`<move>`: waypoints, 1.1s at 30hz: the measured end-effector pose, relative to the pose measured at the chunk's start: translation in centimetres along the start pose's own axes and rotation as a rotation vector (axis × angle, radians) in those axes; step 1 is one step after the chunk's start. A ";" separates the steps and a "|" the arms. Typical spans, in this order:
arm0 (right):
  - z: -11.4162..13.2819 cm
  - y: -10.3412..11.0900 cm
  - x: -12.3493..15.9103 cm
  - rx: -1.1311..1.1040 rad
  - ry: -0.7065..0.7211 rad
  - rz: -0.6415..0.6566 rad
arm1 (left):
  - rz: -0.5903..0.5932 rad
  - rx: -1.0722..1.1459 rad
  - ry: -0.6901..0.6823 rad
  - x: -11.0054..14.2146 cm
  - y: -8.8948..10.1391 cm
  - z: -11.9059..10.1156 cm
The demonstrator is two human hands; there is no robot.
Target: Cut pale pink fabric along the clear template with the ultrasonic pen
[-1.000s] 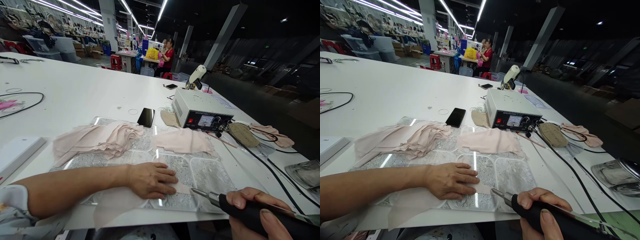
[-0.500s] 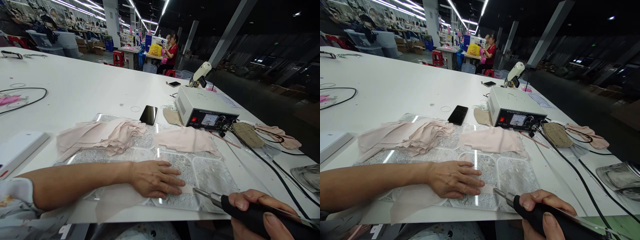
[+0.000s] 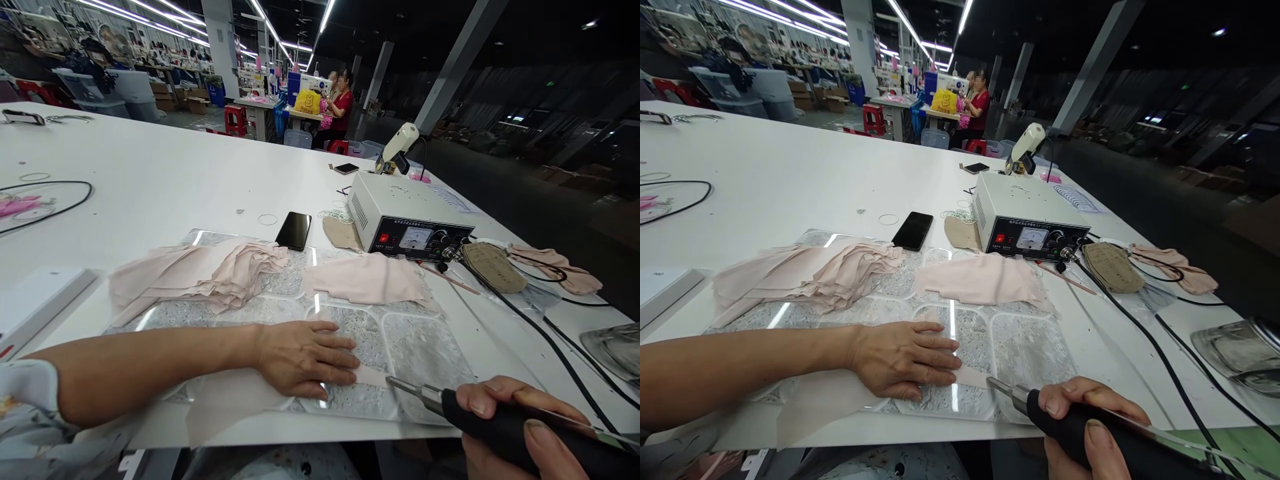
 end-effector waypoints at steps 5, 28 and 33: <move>1.2 -1.3 0.1 -0.018 0.063 -0.011 | -0.010 0.003 -0.005 0.0 0.0 0.0; 1.2 -4.0 0.3 0.073 0.148 0.071 | -0.100 0.028 -0.046 0.1 0.7 -0.2; 1.6 -4.2 0.1 0.042 0.162 0.098 | -0.085 0.037 -0.025 0.1 0.7 -0.1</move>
Point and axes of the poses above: each hand's wrist, its own x-axis away from the middle knuckle, its own y-axis out of the back of the hand, z = x × y, the point moved 8 cm from there along -x, towards the middle knuckle, and after that the axes turned 9 degrees about y, right-handed, at the moved point
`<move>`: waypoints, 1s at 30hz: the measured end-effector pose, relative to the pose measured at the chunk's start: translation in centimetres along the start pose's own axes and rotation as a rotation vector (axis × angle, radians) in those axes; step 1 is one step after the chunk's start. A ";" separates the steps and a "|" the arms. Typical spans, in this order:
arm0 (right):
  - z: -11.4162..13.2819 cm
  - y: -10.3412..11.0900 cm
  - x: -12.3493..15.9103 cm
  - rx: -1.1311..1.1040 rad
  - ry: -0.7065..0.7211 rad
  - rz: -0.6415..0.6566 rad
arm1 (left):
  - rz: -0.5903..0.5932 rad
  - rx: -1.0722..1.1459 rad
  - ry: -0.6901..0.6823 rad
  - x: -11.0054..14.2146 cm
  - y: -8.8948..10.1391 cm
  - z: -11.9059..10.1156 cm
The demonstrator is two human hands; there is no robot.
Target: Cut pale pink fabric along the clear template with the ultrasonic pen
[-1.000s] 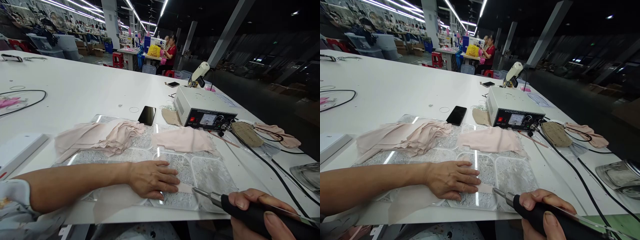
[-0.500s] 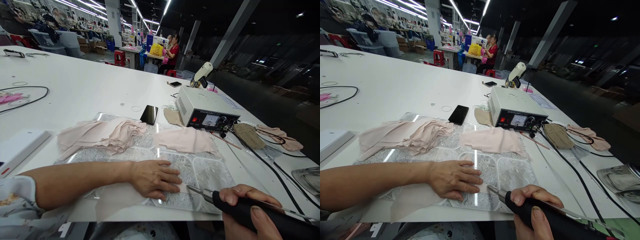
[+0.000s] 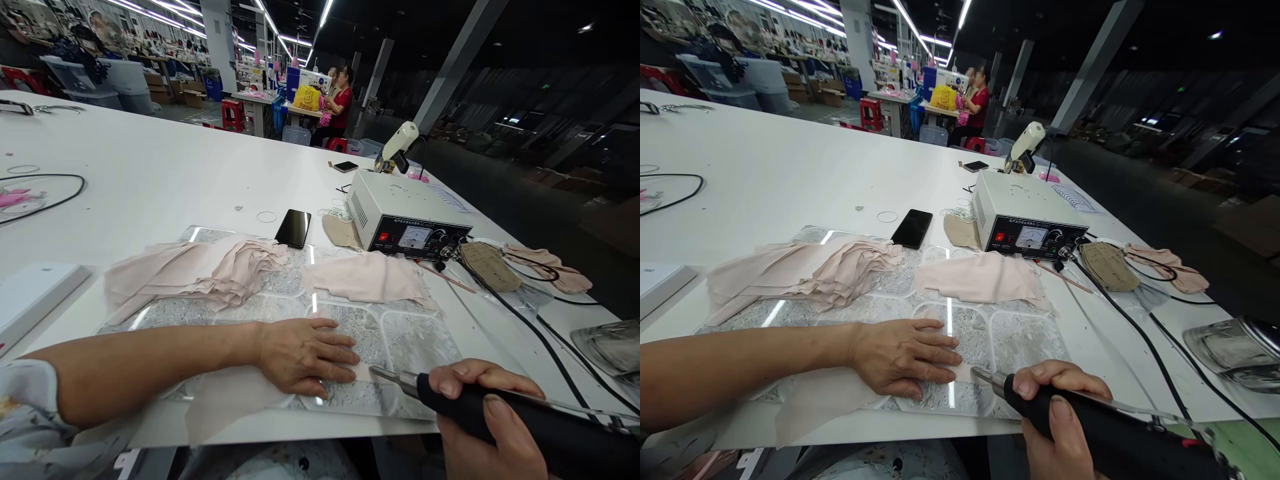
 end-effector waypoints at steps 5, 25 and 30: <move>0.3 0.7 0.5 -0.052 -0.072 0.012 | 0.002 -0.022 -0.020 0.0 -0.2 -0.1; -0.7 2.0 0.8 -0.078 -0.063 0.099 | 0.045 -0.045 -0.007 0.0 -0.4 0.0; -0.2 2.7 0.3 -0.051 -0.060 -0.088 | 0.073 -0.014 0.021 -0.1 -0.5 0.2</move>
Point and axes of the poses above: each hand's wrist, its own x-axis away from the middle knuckle, its own y-axis out of the back of the hand, z = x × y, the point moved 8 cm from there along -x, towards the middle knuckle, and after that the axes turned 9 degrees about y, right-handed, at the moved point
